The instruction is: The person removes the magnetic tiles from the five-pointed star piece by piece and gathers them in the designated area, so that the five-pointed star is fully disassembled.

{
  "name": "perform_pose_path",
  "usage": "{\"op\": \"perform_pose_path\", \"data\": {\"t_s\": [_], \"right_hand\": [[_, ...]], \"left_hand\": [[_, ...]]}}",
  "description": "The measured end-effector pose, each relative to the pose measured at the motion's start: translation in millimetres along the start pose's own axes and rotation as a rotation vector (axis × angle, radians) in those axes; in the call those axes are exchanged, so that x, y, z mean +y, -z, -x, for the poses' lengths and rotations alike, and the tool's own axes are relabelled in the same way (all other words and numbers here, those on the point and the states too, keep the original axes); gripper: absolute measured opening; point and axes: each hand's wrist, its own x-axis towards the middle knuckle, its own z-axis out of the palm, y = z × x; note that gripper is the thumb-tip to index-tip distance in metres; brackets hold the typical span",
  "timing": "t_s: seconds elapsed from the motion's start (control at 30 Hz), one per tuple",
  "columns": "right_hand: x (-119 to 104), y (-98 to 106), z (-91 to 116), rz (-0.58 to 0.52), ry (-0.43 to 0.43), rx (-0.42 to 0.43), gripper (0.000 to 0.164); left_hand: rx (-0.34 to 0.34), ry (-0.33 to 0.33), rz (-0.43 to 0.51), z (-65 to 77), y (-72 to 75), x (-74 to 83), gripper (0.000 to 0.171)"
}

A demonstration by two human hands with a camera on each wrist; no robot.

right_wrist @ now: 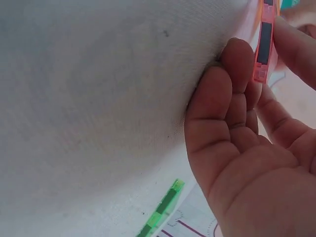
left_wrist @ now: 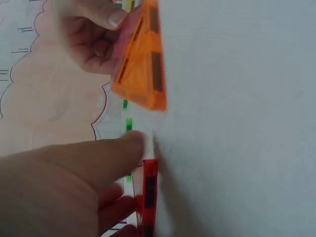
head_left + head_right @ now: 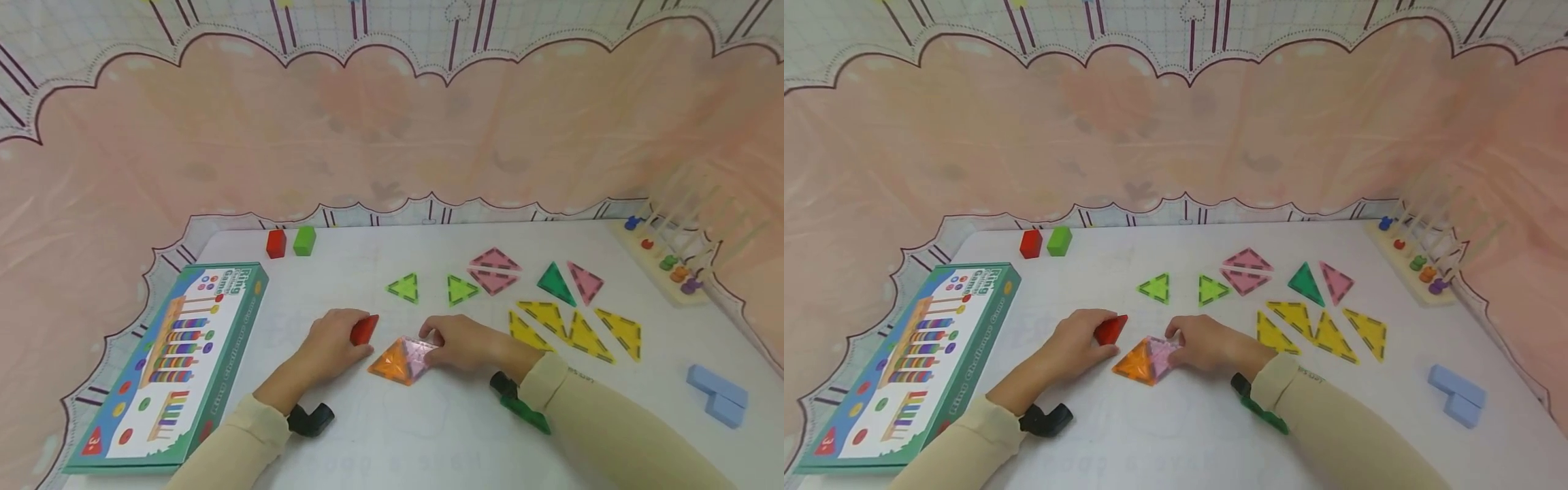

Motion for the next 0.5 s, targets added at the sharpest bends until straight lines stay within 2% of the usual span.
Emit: {"op": "perform_pose_path", "data": {"t_s": [0.1, 0.2, 0.37, 0.5], "right_hand": [[1, 1, 0, 0.001, -0.006, 0.005, 0.032], [4, 3, 1, 0.006, -0.014, 0.014, 0.03], [9, 7, 5, 0.0, -0.05, 0.04, 0.03], [13, 9, 8, -0.008, -0.056, 0.054, 0.031]], "left_hand": [[-0.048, 0.002, 0.027, -1.7, 2.8, -1.1, 0.059], [-0.053, 0.038, 0.05, -9.2, 3.2, -2.4, 0.06], [0.004, 0.074, 0.044, -28.4, -0.4, -3.1, 0.061], [0.072, 0.043, 0.003, -31.8, 0.1, 3.2, 0.062]]}}
